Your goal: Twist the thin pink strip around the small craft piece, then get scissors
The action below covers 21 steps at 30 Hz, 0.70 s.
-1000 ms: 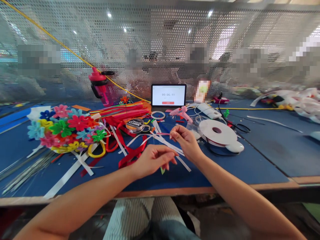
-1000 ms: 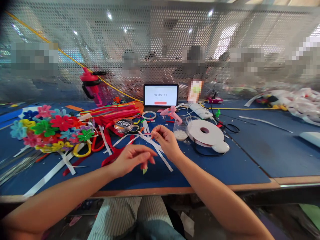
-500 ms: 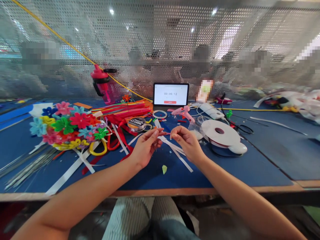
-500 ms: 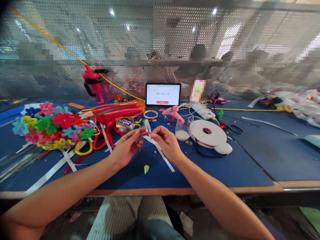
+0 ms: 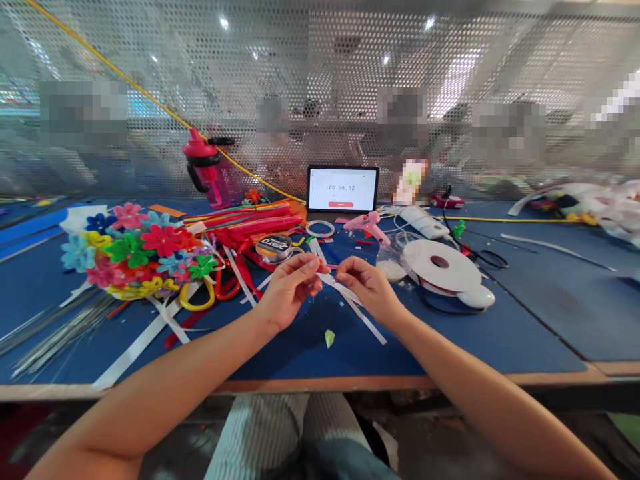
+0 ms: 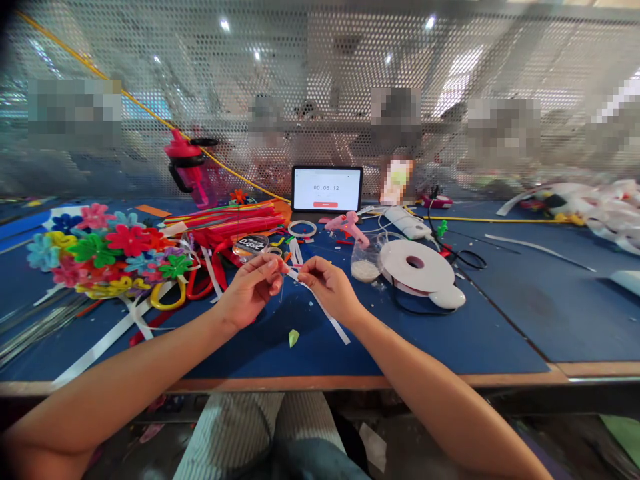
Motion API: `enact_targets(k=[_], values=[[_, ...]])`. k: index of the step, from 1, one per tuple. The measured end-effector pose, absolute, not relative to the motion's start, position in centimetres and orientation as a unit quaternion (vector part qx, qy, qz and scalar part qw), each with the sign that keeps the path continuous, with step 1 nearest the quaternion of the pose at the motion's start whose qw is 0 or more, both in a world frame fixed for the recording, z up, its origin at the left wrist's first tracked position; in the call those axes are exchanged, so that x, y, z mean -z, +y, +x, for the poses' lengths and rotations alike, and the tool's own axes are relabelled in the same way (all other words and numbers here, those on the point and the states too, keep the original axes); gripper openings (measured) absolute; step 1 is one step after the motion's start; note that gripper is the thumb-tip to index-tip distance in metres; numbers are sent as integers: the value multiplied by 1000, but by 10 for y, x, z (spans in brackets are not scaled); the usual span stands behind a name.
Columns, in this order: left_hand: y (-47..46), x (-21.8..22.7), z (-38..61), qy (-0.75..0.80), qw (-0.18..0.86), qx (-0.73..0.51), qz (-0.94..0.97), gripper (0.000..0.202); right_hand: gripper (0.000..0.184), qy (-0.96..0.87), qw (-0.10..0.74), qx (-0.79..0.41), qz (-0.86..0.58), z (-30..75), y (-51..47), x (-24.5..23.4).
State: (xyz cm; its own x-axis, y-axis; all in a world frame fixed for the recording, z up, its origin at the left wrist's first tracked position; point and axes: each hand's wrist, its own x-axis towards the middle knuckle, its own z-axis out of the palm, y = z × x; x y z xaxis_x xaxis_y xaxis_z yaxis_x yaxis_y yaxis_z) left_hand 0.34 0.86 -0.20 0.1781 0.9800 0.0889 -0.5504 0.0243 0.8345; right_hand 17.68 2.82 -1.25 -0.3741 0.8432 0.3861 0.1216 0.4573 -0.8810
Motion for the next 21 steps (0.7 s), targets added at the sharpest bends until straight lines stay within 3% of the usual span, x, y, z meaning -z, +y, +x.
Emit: enact_targets(k=[6,13,21], values=[[11,0,0,313,631,-576,415,18,21,-736,447,-377,-341,177,29,12],[10,7,3,381,613,-471,507,26,12,-790,473,-266,-286,179,27,8],[5,8,6,385,572,-465,556,25,13,-766,438,-351,-312,176,23,13]])
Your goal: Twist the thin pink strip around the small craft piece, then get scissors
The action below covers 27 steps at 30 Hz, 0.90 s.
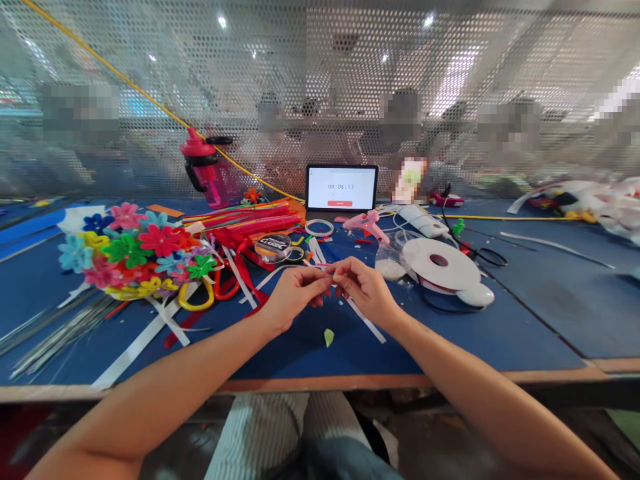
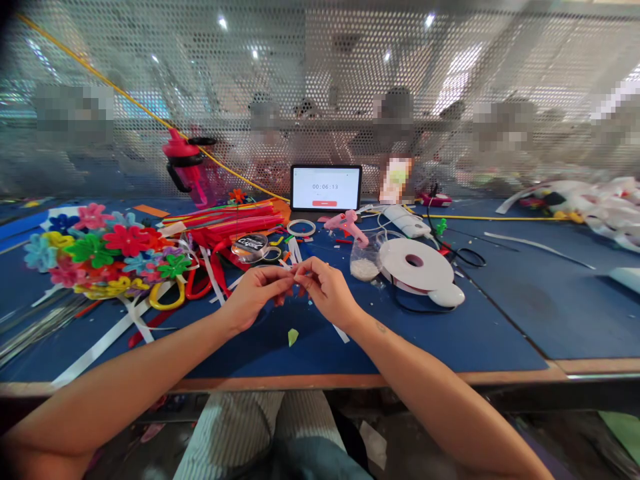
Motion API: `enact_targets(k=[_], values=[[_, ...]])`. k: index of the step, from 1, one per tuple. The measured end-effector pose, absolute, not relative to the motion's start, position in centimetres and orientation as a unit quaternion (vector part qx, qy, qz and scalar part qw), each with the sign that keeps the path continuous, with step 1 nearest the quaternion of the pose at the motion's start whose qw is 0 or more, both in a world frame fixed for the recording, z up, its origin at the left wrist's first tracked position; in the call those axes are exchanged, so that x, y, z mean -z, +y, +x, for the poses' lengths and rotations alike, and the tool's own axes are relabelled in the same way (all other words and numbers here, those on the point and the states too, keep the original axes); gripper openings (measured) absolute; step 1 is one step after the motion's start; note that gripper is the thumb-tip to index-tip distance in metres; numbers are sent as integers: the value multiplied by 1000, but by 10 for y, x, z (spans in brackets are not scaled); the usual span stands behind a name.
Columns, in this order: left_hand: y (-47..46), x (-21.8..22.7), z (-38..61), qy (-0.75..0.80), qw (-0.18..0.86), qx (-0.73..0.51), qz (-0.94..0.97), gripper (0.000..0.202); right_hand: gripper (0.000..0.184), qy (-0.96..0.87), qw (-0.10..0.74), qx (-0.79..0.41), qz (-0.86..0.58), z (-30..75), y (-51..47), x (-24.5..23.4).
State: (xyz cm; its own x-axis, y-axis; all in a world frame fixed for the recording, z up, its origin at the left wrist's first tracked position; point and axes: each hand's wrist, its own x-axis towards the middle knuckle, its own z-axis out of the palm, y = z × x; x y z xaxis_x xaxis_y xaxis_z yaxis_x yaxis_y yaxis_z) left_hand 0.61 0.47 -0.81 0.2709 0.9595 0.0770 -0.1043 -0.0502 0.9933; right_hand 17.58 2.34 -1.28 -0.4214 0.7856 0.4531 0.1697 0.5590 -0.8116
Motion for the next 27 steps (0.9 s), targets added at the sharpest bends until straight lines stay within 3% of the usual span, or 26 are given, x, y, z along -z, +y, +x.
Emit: enact_targets(k=[14,27], values=[[2,7,8,369,579,-477,548,27,11,-798,451,-229,-328,177,22,9],[3,10,6,377,575,-479,546,23,15,-771,447,-308,-333,177,24,14]])
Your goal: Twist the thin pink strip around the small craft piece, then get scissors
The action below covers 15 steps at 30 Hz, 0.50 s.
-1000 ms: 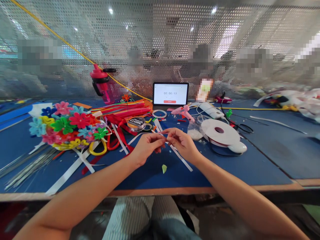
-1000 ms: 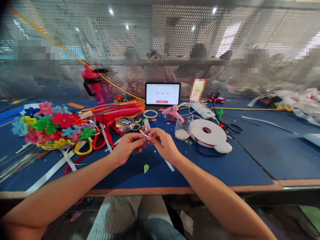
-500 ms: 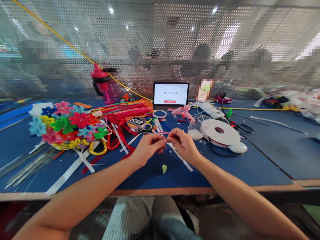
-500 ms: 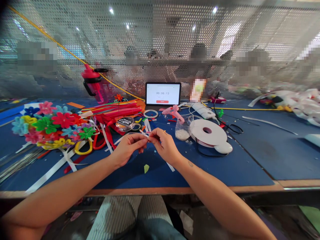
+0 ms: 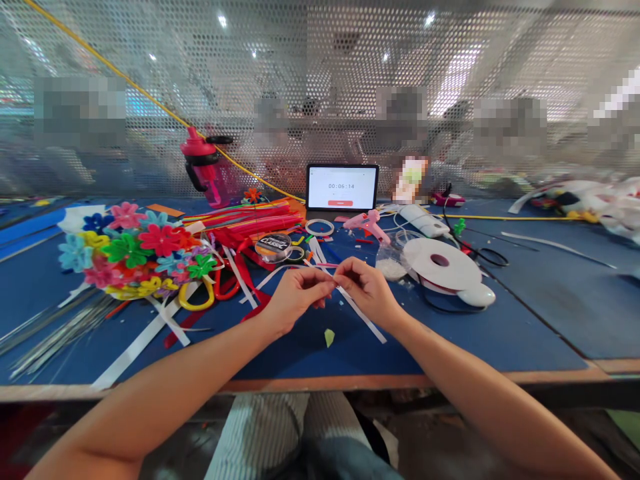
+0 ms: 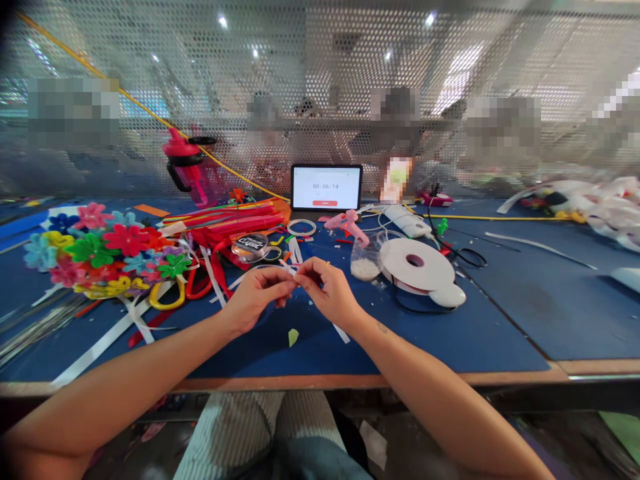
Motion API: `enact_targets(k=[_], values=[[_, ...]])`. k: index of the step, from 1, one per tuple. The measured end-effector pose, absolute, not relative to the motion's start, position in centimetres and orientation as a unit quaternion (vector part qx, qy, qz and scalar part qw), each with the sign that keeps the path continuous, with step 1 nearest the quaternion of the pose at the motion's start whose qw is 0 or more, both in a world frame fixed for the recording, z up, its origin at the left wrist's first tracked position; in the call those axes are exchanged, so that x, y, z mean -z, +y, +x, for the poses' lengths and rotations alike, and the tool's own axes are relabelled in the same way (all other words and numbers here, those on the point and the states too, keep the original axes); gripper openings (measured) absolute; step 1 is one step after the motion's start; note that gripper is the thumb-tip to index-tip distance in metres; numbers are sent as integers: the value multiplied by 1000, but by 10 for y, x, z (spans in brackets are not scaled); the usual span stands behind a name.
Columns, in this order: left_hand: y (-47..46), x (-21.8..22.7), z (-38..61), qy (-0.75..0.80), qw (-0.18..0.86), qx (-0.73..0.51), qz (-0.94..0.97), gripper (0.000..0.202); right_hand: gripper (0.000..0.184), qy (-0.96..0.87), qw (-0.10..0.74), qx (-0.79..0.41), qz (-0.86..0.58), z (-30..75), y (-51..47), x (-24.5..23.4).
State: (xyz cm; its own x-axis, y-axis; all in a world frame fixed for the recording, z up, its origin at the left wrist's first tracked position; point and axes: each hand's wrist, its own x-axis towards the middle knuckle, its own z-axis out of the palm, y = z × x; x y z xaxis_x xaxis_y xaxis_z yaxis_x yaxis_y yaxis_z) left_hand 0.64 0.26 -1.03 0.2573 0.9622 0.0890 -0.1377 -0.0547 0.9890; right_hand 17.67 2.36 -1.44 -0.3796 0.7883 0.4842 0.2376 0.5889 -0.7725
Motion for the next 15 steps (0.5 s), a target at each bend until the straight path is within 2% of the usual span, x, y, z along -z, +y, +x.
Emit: enact_targets(k=[15], values=[[1,12,7,369,579,-484,543,24,13,-768,460,-304,-326,175,22,14]])
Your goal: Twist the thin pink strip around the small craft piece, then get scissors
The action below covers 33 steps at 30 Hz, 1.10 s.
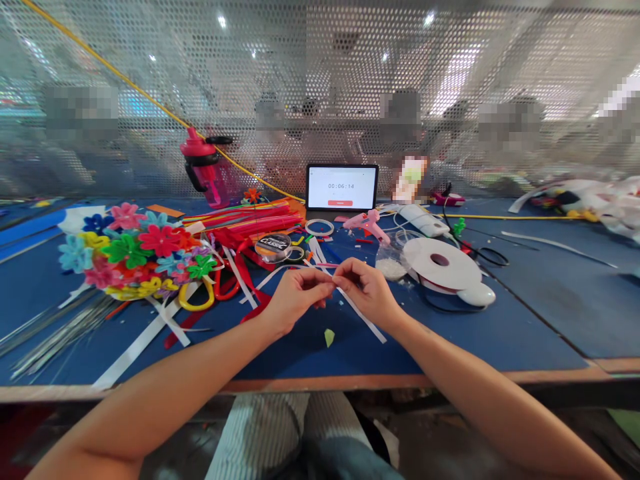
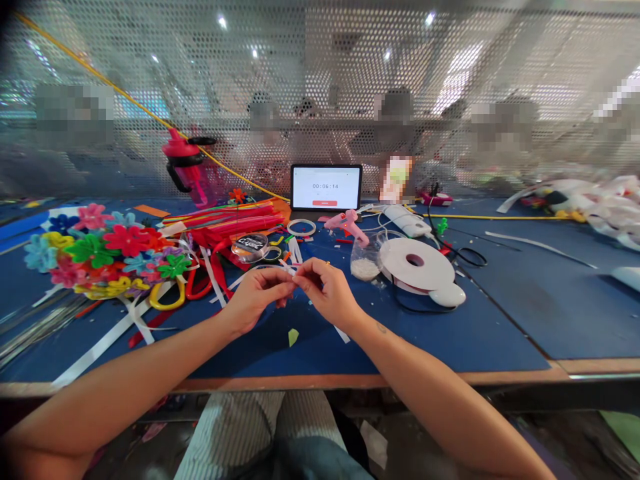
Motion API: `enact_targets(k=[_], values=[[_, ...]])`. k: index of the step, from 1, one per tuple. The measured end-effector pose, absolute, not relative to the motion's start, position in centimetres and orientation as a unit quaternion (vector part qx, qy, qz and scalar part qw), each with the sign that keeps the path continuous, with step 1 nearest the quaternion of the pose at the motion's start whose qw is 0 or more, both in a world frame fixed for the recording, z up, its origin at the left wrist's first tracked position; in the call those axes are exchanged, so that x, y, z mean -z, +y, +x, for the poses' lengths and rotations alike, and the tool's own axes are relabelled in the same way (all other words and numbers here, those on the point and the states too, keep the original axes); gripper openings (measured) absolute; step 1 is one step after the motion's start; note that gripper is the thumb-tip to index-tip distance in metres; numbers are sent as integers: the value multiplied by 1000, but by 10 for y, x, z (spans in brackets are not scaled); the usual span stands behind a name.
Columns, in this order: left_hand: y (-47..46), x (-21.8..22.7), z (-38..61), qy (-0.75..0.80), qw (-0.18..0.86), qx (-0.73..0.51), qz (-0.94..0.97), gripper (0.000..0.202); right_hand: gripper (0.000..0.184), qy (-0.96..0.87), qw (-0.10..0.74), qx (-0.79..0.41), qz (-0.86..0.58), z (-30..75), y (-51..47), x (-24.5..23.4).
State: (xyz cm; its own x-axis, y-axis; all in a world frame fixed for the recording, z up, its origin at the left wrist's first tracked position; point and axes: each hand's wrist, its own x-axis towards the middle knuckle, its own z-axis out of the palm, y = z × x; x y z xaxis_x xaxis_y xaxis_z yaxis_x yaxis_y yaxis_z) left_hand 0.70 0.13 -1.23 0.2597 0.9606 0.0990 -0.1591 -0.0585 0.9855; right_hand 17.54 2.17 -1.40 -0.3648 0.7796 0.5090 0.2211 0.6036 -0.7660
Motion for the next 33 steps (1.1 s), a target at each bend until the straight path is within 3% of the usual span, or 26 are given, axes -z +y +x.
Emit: enact_targets(k=[9,14,33], values=[[1,10,8,370,596,-494,514,21,21,-751,464,-344,-321,176,20,11],[3,9,7,363,615,-505,485,19,16,-757,463,-341,-311,176,19,13],[6,12,8,371,639,-515,434,14,13,-839,431,-38,-329,178,16,13]])
